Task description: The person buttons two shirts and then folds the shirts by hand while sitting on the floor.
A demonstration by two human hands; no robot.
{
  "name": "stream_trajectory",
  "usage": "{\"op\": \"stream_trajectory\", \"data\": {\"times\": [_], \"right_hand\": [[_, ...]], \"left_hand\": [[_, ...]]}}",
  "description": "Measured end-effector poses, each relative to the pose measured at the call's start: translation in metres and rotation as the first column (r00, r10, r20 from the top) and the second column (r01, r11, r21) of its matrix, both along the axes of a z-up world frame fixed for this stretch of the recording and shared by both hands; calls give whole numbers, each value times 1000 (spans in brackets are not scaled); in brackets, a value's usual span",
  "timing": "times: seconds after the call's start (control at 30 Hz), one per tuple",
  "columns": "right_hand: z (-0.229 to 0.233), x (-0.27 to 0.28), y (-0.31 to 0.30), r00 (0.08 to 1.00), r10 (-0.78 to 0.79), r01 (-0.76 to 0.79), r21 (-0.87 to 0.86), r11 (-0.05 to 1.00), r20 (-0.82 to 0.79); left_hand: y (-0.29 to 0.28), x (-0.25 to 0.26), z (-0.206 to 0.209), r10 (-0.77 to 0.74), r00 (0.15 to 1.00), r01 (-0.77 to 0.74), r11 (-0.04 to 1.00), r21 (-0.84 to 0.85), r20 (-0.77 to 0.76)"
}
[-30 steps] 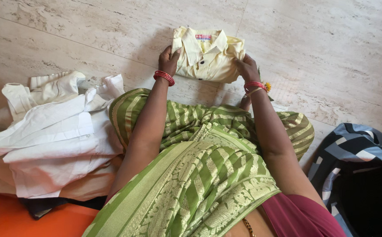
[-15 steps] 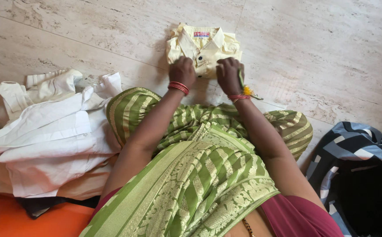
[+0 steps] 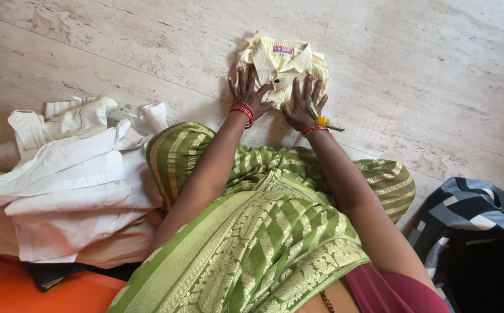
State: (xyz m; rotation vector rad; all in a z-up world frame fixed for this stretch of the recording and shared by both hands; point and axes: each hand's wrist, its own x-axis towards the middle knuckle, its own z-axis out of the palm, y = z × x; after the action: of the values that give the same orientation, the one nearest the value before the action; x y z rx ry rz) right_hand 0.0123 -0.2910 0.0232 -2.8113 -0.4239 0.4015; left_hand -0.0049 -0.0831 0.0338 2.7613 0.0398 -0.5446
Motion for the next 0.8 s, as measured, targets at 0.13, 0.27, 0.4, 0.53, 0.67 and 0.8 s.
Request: {"op": "stream_trajectory", "data": {"times": [0.13, 0.27, 0.4, 0.53, 0.67, 0.8], "right_hand": [[37, 12, 11, 984, -10, -8, -101, 995, -179], [49, 1, 16, 984, 17, -46, -162, 986, -177], [39, -28, -2, 984, 59, -87, -163, 983, -168], [6, -57, -7, 998, 8, 2, -160, 987, 63], [-6, -68, -28, 975, -63, 70, -30, 997, 215], [24, -77, -29, 971, -115, 85, 147, 985, 211]], "left_hand": [[3, 14, 2, -1, 985, -2, 1000, -20, -174], [0, -4, 2, -6, 947, -2, 1000, -25, -320], [-8, -49, -17, -140, 925, 154, 988, 12, -352], [10, -57, -48, 12, 967, -94, 945, -314, -253], [21, -54, -38, 458, 879, -423, 878, -225, 135], [35, -64, -3, 527, 835, -542, 838, -69, -157]]}}
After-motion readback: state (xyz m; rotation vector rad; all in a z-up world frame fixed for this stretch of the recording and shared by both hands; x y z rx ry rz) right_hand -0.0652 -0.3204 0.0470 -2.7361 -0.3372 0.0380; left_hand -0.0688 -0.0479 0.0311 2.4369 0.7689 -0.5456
